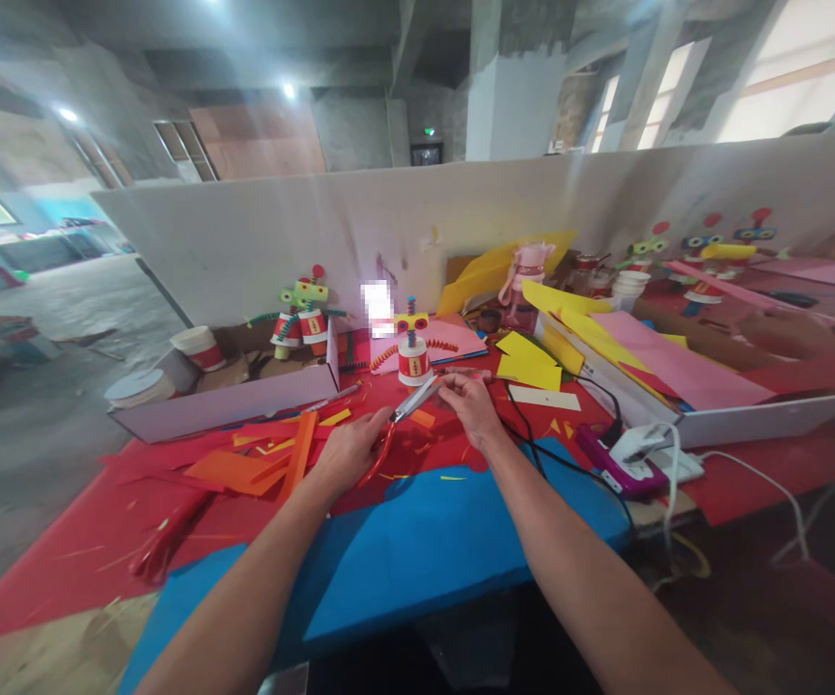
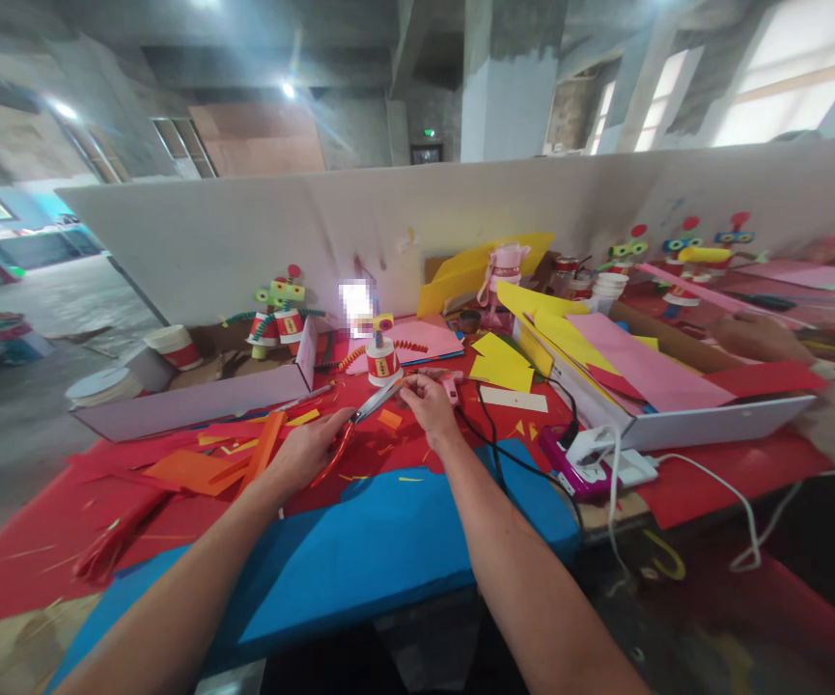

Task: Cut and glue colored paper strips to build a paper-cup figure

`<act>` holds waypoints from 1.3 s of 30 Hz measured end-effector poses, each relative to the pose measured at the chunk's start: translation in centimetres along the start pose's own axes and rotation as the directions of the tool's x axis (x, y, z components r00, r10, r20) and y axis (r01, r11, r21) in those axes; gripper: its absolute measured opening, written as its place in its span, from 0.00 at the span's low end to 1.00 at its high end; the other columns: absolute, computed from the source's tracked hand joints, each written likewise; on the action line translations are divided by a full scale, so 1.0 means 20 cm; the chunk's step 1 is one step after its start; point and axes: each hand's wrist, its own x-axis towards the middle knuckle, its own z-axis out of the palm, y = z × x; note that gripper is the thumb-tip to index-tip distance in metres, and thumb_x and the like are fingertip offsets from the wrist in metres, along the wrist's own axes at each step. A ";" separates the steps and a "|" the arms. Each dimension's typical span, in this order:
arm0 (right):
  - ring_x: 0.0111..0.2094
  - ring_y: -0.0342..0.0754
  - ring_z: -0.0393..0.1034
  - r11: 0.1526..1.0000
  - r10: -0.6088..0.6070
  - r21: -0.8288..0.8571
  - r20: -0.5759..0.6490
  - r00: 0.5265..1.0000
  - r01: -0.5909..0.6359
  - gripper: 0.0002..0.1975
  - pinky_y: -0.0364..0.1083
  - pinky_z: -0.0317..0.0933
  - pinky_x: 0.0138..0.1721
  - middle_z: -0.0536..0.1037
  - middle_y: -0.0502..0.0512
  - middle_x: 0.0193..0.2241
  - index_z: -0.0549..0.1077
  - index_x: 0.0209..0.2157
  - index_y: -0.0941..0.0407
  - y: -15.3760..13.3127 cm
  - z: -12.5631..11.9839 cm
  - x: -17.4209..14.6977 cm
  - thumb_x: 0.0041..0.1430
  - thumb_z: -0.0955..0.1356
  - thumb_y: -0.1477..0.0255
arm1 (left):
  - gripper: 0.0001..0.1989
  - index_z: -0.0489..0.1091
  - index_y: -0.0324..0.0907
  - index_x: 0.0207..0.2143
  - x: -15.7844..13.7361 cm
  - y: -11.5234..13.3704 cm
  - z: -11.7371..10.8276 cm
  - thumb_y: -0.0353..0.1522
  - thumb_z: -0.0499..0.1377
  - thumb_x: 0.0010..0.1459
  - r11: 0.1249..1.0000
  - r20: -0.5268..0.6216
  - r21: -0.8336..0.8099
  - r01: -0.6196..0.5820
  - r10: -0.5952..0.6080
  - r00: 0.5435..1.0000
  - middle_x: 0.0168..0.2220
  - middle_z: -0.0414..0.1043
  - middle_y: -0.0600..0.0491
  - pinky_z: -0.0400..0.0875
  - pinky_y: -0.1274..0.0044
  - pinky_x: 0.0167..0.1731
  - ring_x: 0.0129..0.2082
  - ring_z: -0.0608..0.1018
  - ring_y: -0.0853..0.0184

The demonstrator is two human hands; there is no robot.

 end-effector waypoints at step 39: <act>0.26 0.43 0.67 0.987 0.099 0.120 0.065 0.993 -0.106 0.15 0.46 0.65 0.36 0.75 0.48 0.25 0.76 0.29 0.55 0.01 0.03 -0.02 0.39 0.75 0.60 | 0.23 0.60 0.41 0.56 0.00 0.01 0.00 0.26 0.49 0.57 0.992 -0.026 -0.125 -0.005 0.002 1.000 0.39 0.75 0.46 0.65 0.77 0.33 0.36 0.77 0.61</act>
